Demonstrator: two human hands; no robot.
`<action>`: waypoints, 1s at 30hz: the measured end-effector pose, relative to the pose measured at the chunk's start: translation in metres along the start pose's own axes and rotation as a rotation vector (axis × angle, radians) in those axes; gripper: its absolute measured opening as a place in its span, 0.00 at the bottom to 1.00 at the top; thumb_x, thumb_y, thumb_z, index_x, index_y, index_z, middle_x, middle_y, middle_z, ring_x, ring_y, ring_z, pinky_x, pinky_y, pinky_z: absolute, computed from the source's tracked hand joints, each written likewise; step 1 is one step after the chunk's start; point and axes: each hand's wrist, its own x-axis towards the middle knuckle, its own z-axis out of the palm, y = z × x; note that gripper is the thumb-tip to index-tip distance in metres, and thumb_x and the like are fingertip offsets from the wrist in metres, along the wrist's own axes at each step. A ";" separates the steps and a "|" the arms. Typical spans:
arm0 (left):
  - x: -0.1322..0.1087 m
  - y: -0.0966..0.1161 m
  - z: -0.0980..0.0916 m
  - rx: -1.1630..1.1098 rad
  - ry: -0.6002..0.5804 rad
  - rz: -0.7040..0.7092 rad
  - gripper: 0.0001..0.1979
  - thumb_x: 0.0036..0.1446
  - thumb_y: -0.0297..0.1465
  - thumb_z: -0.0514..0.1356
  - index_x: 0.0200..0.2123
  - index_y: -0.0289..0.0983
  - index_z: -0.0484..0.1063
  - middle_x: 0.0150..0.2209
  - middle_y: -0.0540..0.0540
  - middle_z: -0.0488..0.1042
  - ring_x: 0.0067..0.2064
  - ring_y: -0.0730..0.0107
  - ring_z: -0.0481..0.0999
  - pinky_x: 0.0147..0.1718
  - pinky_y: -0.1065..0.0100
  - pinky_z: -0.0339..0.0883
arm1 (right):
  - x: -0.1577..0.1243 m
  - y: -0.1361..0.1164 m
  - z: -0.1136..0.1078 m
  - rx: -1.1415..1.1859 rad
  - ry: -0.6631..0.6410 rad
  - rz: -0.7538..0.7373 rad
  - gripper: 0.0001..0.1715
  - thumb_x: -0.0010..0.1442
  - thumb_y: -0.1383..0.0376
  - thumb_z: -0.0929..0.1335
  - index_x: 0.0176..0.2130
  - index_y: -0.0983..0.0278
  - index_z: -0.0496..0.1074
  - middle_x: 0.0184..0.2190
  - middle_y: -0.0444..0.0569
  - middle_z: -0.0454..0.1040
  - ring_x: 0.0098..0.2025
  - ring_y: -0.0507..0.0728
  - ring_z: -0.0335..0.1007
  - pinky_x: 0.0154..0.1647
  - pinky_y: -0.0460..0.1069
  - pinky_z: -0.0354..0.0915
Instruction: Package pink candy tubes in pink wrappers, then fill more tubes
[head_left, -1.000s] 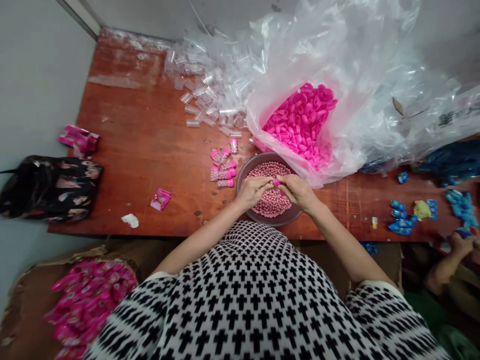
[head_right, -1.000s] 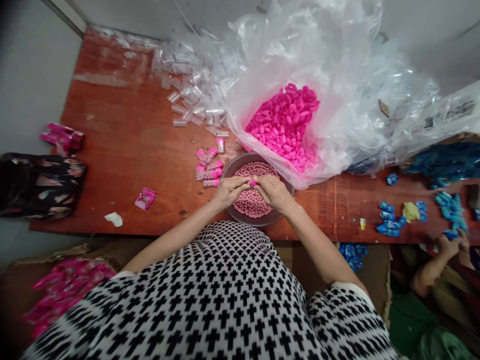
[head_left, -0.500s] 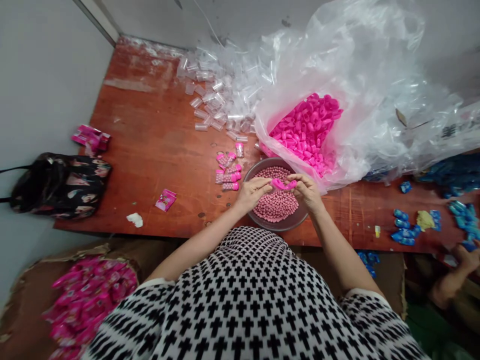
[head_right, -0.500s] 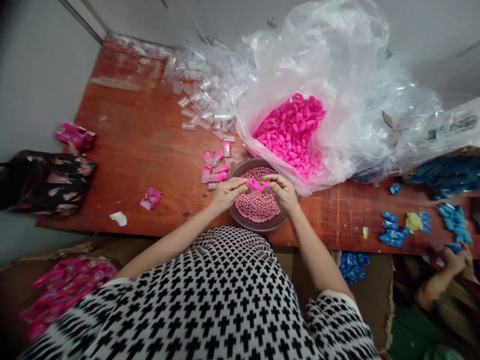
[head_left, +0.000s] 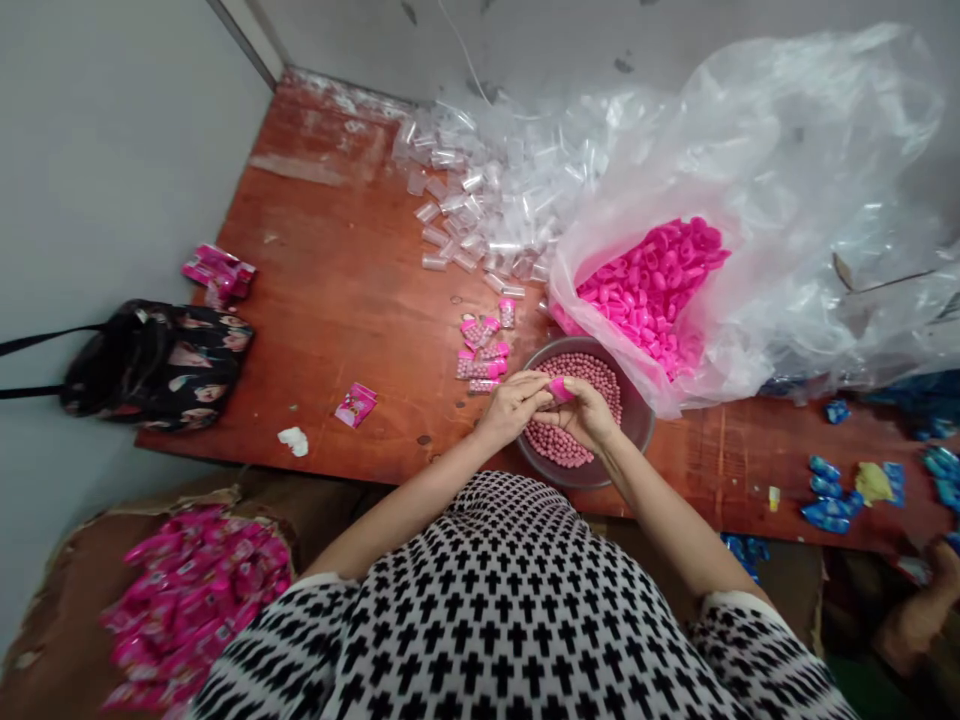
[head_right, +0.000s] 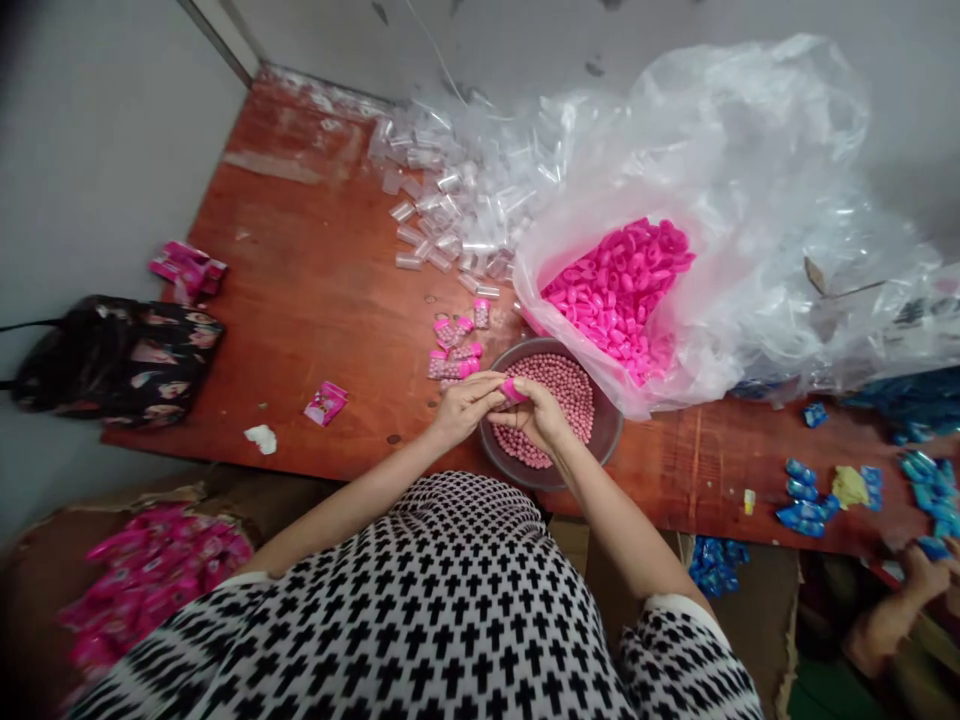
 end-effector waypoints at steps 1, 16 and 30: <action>0.002 -0.006 -0.009 0.008 0.002 -0.019 0.14 0.58 0.38 0.57 0.42 0.38 0.77 0.43 0.43 0.77 0.48 0.63 0.74 0.52 0.58 0.65 | 0.009 -0.001 0.004 -0.045 -0.026 0.027 0.14 0.52 0.55 0.67 0.34 0.63 0.71 0.27 0.45 0.75 0.34 0.54 0.73 0.39 0.55 0.73; 0.102 -0.117 -0.107 0.477 0.153 -0.404 0.14 0.59 0.29 0.52 0.43 0.34 0.74 0.44 0.38 0.76 0.46 0.58 0.74 0.48 0.59 0.63 | 0.233 -0.055 -0.004 -1.811 0.372 -0.231 0.22 0.64 0.70 0.55 0.54 0.64 0.64 0.53 0.59 0.68 0.48 0.62 0.69 0.48 0.57 0.63; 0.208 -0.183 -0.096 0.502 0.273 -0.544 0.08 0.49 0.26 0.62 0.36 0.35 0.72 0.34 0.43 0.72 0.41 0.60 0.71 0.43 0.62 0.63 | 0.258 -0.061 -0.009 -1.763 0.377 -0.044 0.15 0.59 0.65 0.64 0.46 0.67 0.66 0.50 0.61 0.69 0.50 0.64 0.68 0.49 0.55 0.64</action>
